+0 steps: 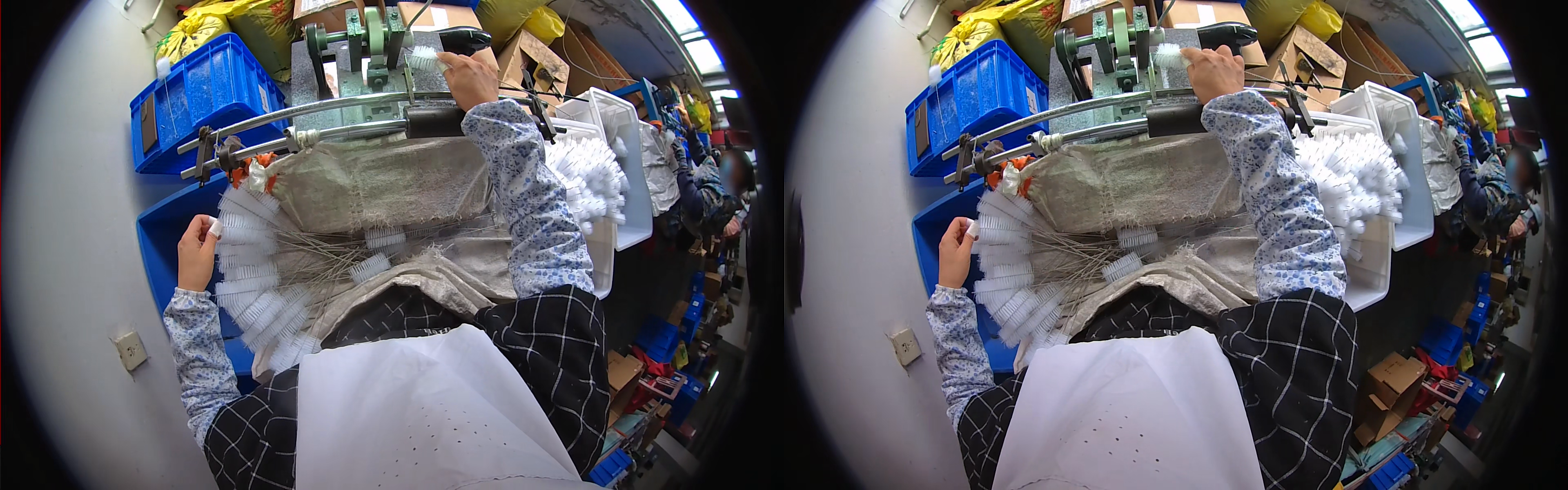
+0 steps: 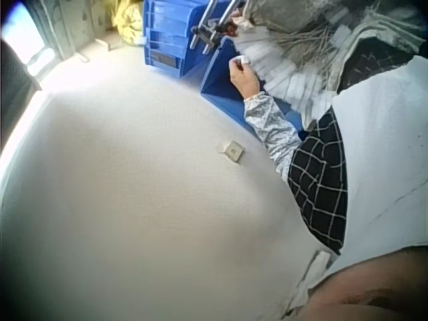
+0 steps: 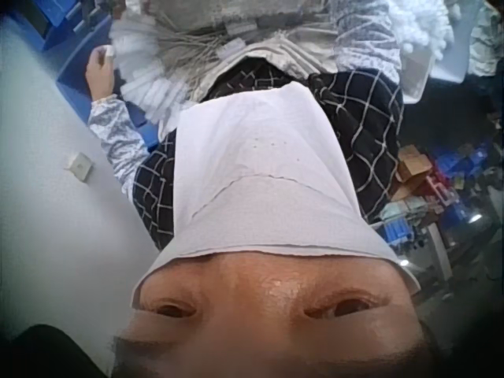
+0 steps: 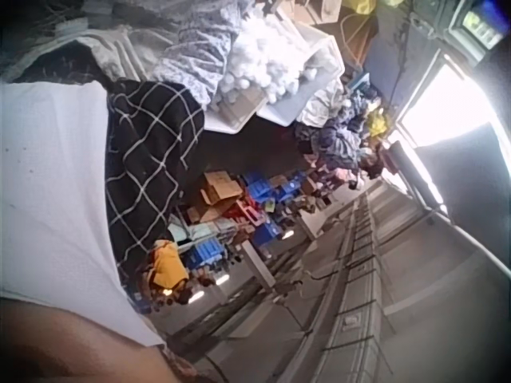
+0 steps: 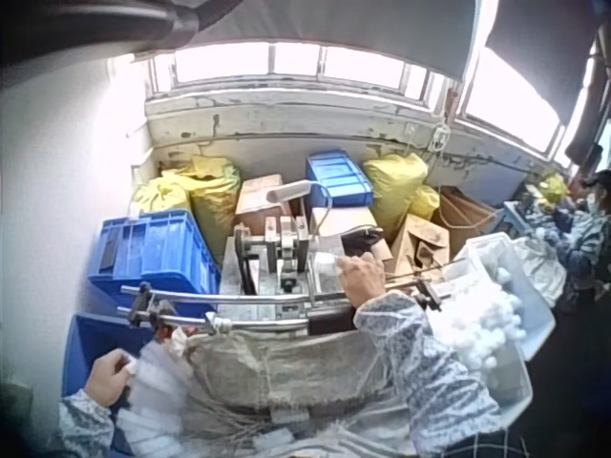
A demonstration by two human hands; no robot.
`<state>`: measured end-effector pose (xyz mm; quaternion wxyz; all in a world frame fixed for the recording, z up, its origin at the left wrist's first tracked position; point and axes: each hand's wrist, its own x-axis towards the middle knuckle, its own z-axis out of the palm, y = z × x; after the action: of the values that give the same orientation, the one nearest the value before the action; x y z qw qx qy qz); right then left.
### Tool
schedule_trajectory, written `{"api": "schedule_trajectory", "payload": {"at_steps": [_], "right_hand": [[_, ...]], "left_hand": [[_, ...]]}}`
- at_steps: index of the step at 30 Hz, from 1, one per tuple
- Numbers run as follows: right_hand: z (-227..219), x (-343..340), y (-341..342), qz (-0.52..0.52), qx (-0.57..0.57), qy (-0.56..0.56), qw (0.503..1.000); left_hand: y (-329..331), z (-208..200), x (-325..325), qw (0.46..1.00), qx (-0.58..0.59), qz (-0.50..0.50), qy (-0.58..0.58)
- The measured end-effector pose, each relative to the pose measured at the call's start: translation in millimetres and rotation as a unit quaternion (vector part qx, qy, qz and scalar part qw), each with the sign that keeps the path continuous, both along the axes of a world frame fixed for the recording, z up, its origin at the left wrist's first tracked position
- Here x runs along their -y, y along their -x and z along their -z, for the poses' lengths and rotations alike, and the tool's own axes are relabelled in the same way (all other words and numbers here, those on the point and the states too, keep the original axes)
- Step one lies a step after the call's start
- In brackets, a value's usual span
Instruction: The recorder is using a specialized machine and a hairdryer to assemble and process white-bristled brushes.
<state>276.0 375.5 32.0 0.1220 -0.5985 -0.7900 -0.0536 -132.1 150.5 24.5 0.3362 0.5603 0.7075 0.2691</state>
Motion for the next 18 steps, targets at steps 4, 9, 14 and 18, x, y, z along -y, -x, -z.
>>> {"api": "schedule_trajectory", "payload": {"at_steps": [4,9,14,18], "right_hand": [[6.3,-8.3,-1.6,-0.023,-0.017,0.012,1.0],[0.7,-9.0,2.3,-0.002,-0.022,0.056,0.998],[17.7,-31.5,-4.5,-0.023,0.021,0.009,0.999],[23.8,-42.1,-6.3,-0.069,0.037,0.084,0.993]], "left_hand": [[-0.8,4.6,-2.4,1.0,0.005,0.002,-0.006],[-1.6,-4.1,-4.5,0.997,-0.055,-0.026,-0.047],[28.1,-21.7,-11.0,0.963,-0.067,-0.113,-0.235],[36.6,-56.3,-14.5,0.936,0.018,-0.132,-0.324]]}}
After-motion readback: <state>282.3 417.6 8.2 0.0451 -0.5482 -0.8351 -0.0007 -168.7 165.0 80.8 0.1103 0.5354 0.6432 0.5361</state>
